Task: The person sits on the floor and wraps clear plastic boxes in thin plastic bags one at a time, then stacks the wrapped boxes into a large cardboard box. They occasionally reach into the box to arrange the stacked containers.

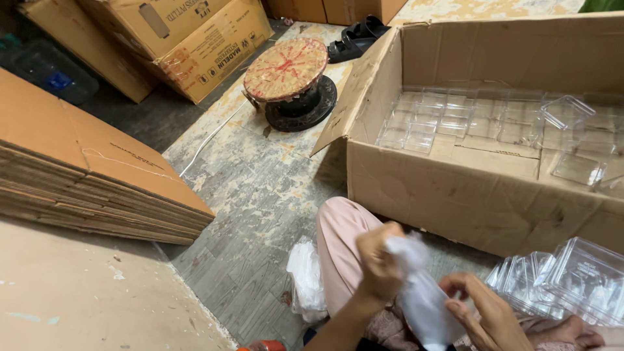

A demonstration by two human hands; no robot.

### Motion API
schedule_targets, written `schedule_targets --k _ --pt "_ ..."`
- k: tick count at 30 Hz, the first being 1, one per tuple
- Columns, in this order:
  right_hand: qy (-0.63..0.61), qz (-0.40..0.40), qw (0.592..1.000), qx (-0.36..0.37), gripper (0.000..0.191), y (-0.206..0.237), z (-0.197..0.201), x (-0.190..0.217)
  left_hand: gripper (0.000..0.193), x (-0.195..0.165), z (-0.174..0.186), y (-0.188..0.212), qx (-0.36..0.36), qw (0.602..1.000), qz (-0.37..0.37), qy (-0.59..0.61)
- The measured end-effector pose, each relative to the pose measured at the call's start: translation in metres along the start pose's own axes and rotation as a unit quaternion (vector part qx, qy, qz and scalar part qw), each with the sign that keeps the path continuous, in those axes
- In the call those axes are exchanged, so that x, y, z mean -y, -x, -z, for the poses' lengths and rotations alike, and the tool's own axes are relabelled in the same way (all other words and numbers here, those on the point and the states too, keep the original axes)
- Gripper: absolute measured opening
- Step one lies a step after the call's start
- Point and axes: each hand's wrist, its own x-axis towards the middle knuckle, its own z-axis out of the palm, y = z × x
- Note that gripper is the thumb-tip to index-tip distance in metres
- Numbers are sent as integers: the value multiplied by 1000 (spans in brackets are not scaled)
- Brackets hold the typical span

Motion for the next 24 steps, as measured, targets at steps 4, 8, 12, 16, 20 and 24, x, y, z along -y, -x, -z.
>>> schedule_targets --k 4,8,12,16,20,24 --pt "41 3 999 2 16 -5 -19 10 59 -1 -8 4 14 1000 19 6" --pt "21 46 999 11 15 17 -22 -9 62 4 18 -3 -72 996 45 40" --pt "-25 -61 996 60 18 20 -12 -17 48 0 18 -7 -26 998 65 -9" --pt "-33 -59 998 -6 59 1 -4 10 16 -11 -1 -10 102 979 56 -166" --pt "-35 -71 996 -48 85 -12 -12 29 21 -16 -17 -4 177 965 114 -155" --pt "-290 -268 915 -85 56 -7 -20 7 23 -1 -12 4 161 962 220 14"
